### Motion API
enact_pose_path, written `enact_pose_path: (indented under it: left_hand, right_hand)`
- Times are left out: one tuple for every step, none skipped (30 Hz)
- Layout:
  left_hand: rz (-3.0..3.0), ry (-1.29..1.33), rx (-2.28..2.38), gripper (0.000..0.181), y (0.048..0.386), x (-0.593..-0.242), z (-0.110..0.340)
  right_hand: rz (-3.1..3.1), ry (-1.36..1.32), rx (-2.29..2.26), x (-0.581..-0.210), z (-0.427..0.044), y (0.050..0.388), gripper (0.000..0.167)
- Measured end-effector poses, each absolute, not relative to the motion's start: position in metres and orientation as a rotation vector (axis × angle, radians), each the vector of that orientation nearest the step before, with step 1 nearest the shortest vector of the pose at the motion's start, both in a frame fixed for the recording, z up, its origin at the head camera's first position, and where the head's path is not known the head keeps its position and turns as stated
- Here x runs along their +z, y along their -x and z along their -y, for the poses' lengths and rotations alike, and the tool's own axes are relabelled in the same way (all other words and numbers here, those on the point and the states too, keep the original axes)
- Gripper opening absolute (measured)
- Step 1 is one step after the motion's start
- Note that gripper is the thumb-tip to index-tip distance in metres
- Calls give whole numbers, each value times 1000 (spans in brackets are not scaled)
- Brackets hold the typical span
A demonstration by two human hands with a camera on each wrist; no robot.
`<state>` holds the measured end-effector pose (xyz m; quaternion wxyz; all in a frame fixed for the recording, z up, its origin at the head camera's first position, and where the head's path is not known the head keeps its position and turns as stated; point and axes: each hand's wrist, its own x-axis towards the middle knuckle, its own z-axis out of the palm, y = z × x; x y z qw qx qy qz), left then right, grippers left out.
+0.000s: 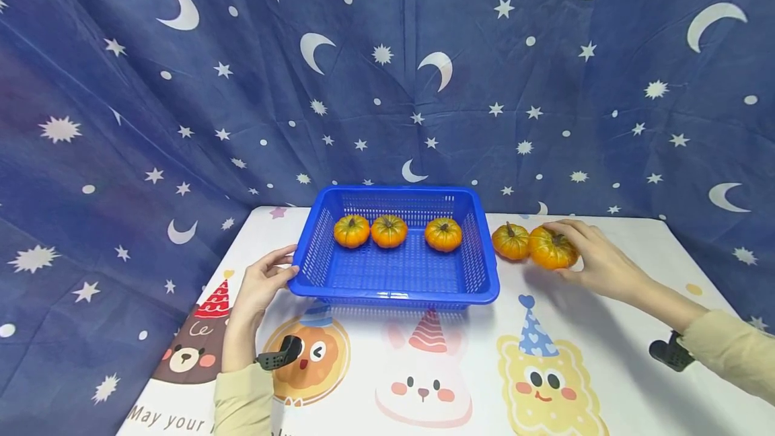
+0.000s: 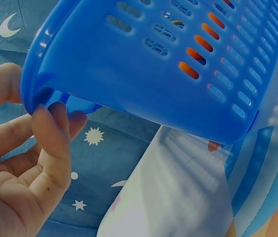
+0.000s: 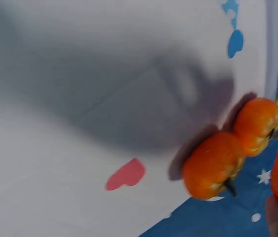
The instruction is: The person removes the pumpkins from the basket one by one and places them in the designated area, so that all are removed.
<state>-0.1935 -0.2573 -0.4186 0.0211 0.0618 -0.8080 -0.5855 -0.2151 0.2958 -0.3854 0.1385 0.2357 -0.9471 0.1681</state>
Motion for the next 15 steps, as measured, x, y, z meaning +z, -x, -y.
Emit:
enact_pose_path:
  left_hand:
    - [2504, -192, -1815, 48, 194, -418, 257]
    - [2505, -195, -1814, 48, 194, -418, 257]
    - [2507, -197, -1812, 48, 194, -418, 257]
    - [2509, -199, -1811, 48, 194, -418, 258]
    - [2510, -199, -1811, 48, 194, -418, 258]
    - [2512, -199, -1811, 48, 194, -418, 258]
    - [2513, -199, -1809, 48, 194, -418, 258]
    - [2513, -200, -1809, 48, 194, -418, 258]
    - [2514, -201, -1808, 48, 194, -418, 258]
    - [2514, -201, -1806, 49, 194, -418, 258]
    - [2513, -202, -1804, 48, 194, -418, 258]
    - [2513, -202, -1802, 48, 194, -418, 258]
    - [2513, -201, -1802, 48, 193, -418, 257]
    - [2512, -200, -1804, 48, 193, -418, 257]
    - [2512, -198, -1805, 48, 193, -418, 257]
  right_hand:
    - [2744, -668, 479, -386, -299, 215, 79]
    - [2751, -655, 475, -388, -302, 216, 79]
    - [2757, -641, 471, -389, -305, 216, 79]
    - [2762, -632, 466, -390, -308, 216, 79]
    - [2765, -624, 461, -390, -311, 216, 79]
    - [2769, -617, 452, -391, -314, 216, 80]
    - [2771, -611, 443, -392, -317, 216, 80]
    - [2773, -602, 436, -393, -319, 216, 81]
    - [2774, -594, 428, -393, -322, 216, 81]
    - [2775, -588, 423, -394, -324, 216, 81]
    - [2779, -577, 418, -395, -327, 216, 81]
    - [2786, -565, 412, -396, -329, 216, 82]
    - [2793, -555, 406, -397, -331, 216, 82]
    - [2801, -543, 400, -398, -334, 217, 83]
    - [2807, -534, 394, -399, -336, 217, 83]
